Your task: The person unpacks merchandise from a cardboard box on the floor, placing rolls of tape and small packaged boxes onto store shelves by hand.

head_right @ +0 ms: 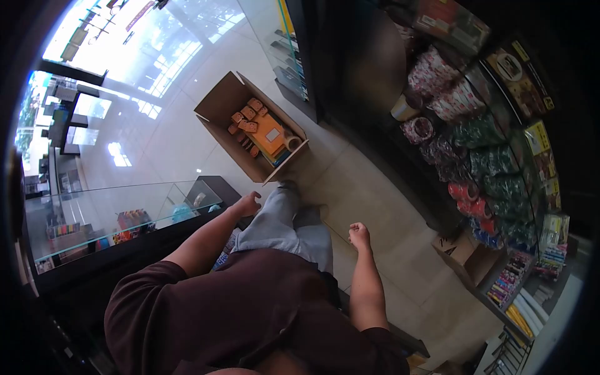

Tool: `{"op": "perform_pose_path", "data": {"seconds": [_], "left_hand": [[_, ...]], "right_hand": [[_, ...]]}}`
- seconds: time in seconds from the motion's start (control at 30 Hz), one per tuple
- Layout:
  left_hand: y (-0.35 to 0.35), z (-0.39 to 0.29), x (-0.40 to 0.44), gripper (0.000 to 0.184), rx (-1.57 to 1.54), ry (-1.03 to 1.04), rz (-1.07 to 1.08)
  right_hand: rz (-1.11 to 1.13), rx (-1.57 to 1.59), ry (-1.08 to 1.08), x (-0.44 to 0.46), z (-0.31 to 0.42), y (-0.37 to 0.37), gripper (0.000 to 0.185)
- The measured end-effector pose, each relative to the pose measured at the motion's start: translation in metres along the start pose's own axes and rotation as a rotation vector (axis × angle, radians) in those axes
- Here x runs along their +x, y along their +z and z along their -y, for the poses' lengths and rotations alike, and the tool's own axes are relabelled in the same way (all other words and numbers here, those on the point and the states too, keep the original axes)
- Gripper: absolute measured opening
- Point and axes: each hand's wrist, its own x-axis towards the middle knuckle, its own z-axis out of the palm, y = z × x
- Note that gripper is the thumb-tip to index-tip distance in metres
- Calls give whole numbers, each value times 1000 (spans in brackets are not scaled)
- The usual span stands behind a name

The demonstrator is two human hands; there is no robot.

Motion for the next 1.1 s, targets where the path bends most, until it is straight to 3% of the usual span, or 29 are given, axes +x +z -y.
{"op": "perform_pose_path", "data": {"seconds": [0.17, 0.43, 0.6, 0.7, 0.8, 0.87, 1.0, 1.1], "left_hand": [[1, 22, -5, 51, -75, -132, 26], [-8, 25, 34, 56, -31, -116, 112], [-28, 24, 88, 58, -87, 78, 16], [-41, 23, 124, 57, -102, 71, 46], [-60, 35, 166, 60, 183, 106, 110], [-79, 5, 181, 63, 296, 146, 152], [-98, -16, 237, 64, 161, 420, 126], [-110, -47, 257, 64, 236, 302, 116]], "right_hand": [[37, -53, 0, 11, 8, 6, 17], [11, -69, -3, 29, 23, 38, 15], [-44, -54, -13, 44, 24, 84, 14], [-30, -68, -73, 41, 51, 106, 14], [-31, 41, -89, 46, 60, 135, 14], [-49, 78, -74, 52, 51, 154, 13], [-46, 92, -18, 52, 47, 178, 15], [-83, 151, 1, 44, 48, 180, 15]]}}
